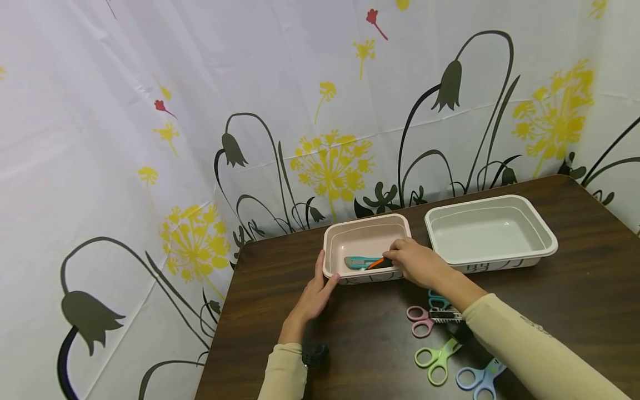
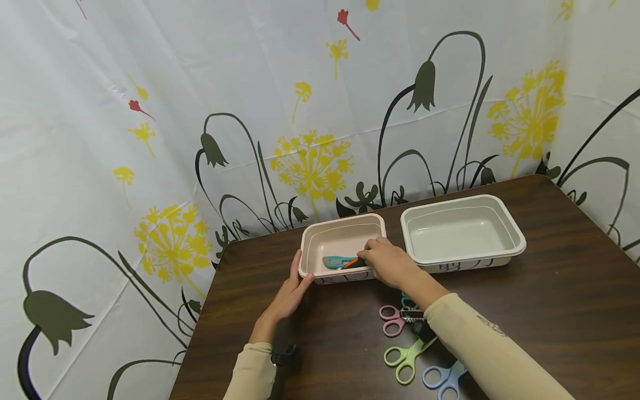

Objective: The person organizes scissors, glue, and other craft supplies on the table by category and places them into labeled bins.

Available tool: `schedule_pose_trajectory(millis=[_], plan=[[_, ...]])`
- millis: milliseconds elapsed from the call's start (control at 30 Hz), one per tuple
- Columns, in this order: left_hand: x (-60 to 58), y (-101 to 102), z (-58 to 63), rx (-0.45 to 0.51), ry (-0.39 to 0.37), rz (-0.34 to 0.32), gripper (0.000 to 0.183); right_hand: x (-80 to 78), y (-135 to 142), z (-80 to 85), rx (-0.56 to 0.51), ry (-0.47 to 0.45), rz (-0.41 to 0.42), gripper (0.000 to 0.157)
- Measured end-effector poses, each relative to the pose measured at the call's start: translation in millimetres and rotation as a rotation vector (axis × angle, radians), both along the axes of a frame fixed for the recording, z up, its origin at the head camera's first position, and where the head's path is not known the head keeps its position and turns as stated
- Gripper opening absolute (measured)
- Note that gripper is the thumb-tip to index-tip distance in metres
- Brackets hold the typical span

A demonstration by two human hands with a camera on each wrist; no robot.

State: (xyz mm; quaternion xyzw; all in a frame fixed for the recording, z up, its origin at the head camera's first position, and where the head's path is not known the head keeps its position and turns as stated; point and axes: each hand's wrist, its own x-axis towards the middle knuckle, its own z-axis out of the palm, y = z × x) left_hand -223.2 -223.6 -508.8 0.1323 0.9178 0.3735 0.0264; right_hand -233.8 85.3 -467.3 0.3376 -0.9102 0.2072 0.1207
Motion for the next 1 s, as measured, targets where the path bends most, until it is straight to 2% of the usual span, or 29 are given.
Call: schedule_pose_trajectory(millis=[433,633,1000], plan=[[-1.0,-1.6,-2.9,0.001,-0.01,0.005,0.077,-12.8,1.5,1.7,-0.006,-0.071,0.141,0.024],[1.3,-0.3,-2.0,0.005,-0.01,0.004,0.077,-18.9,2.0,3.1,0.006,-0.111,0.154,0.019],[0.7,-0.1,-1.5,-0.001,0.005,-0.001,0.075,-27.5,-4.3,3.0,0.017,-0.201,0.171,0.022]])
